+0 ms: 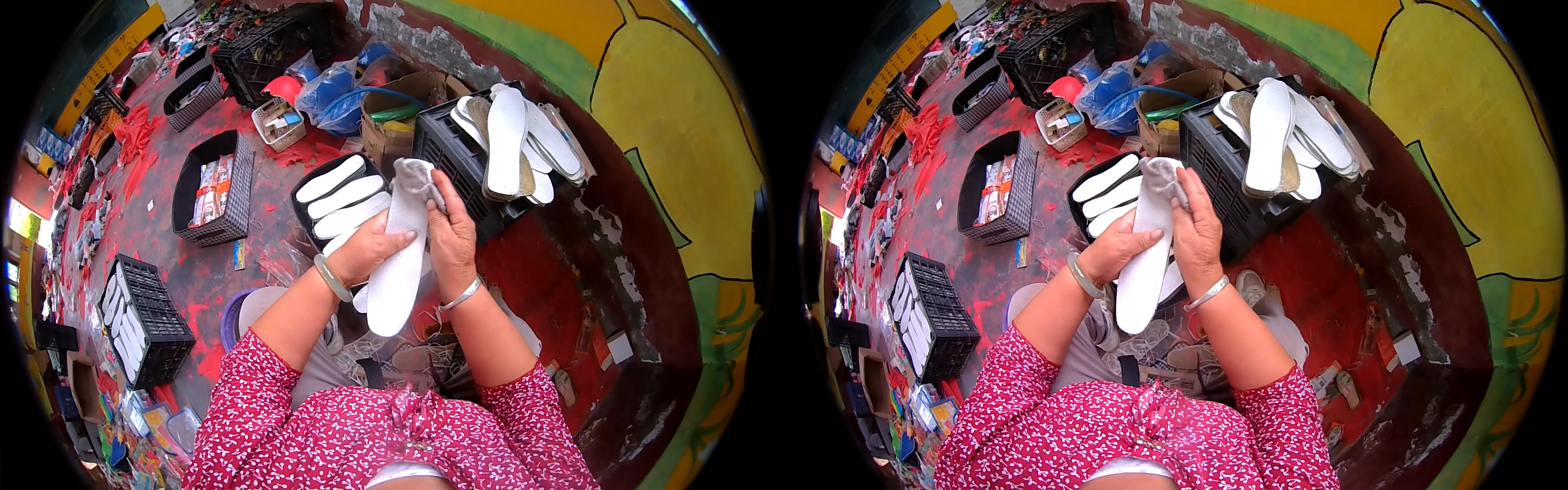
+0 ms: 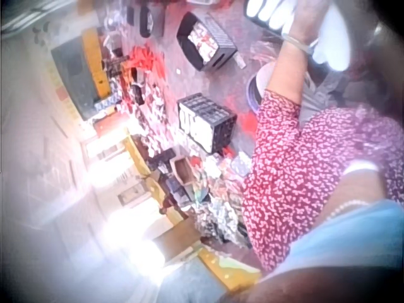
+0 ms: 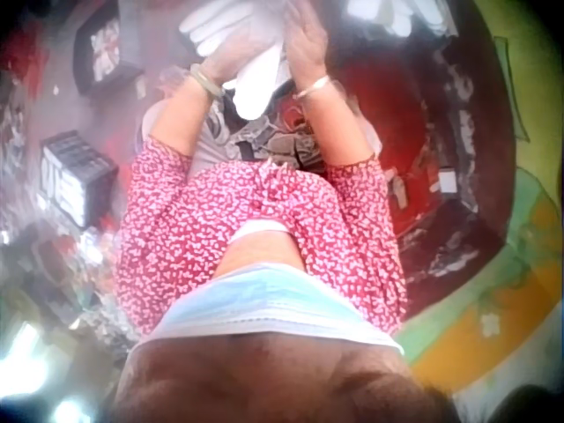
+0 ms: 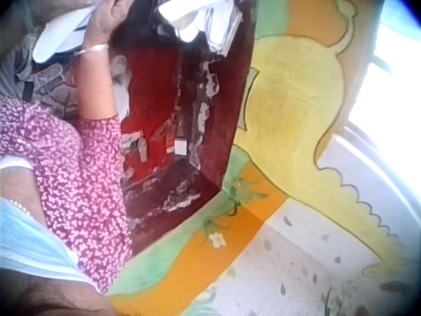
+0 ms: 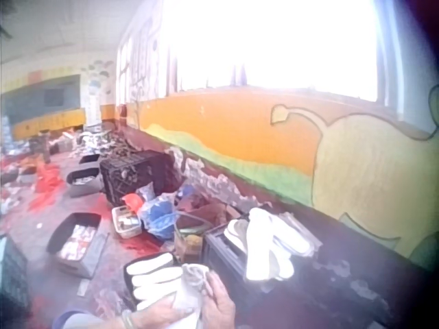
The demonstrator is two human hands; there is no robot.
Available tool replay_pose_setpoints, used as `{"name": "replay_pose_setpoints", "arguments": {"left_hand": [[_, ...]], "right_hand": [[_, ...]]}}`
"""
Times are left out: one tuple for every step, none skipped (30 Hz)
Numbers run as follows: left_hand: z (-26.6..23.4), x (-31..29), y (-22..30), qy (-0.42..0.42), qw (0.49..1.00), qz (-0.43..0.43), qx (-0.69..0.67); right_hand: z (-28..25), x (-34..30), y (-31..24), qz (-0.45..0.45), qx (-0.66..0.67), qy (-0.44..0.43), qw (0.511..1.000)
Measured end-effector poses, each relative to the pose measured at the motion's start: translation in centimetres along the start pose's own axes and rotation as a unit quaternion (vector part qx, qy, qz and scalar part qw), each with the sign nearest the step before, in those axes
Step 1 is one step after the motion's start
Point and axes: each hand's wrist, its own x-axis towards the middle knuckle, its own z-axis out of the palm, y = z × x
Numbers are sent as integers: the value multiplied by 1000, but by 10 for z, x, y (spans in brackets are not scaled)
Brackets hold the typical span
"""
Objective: The person wipes a white insole with a cloth, picks up another from a stack, and wipes it as well.
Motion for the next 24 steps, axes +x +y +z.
{"name": "replay_pose_setpoints", "arguments": {"left_hand": [[2,0,-4,-17,1000,-9,-13],[6,-1,-5,-16,1000,-14,-7],[10,-1,-5,-17,1000,-20,0],[8,0,-7,-5,1000,-18,-9],[5,1,-10,7,1000,-15,-18],[3,3,-11,19,999,-14,-26],[1,5,-10,45,998,13,-42],[-1,8,-8,70,995,41,-58],[-3,12,-5,96,990,67,-73],[-12,14,-5,113,990,64,-59],[-16,15,-4,140,986,84,-22],[-19,16,-6,160,983,88,-2],[-24,17,-10,180,979,91,19],[-27,19,-14,195,975,108,12],[-29,20,-15,211,969,126,7],[-31,21,-16,226,963,144,2],[-35,21,-16,248,957,148,-12],[-35,22,-10,265,952,151,-26],[-35,23,-6,283,946,154,-40],[-34,22,-1,319,932,171,-36],[-40,22,1,336,922,190,-31],[-49,21,3,353,912,209,-25],[-54,21,4,370,900,228,-20],[-51,18,10,383,894,231,-42]], "right_hand": [[-4,6,-4,9,16,16,1000],[-7,11,-8,25,36,21,999],[-10,15,-10,22,39,4,999],[-8,14,-12,25,53,-3,998],[-5,13,-14,28,67,-11,997],[-3,10,-8,15,41,-29,999],[0,8,-3,3,15,-47,999],[2,2,-1,-42,-63,-76,994],[6,-2,2,-53,-113,-98,987],[7,-4,7,-29,-99,-114,988],[8,-6,11,-6,-85,-131,988],[8,-6,13,4,-81,-142,986],[8,-4,15,13,-77,-154,985],[8,-4,16,23,-73,-165,983],[9,-5,14,30,-71,-178,981],[10,-8,11,38,-69,-191,979],[12,-11,7,45,-66,-204,976],[12,-13,4,53,-73,-208,974],[12,-16,4,46,-80,-209,974],[12,-18,5,38,-87,-211,973],[13,-21,5,30,-92,-215,972],[16,-25,4,0,-97,-218,971],[18,-28,1,-8,-115,-213,970],[21,-31,-3,-16,-131,-209,969]]}}
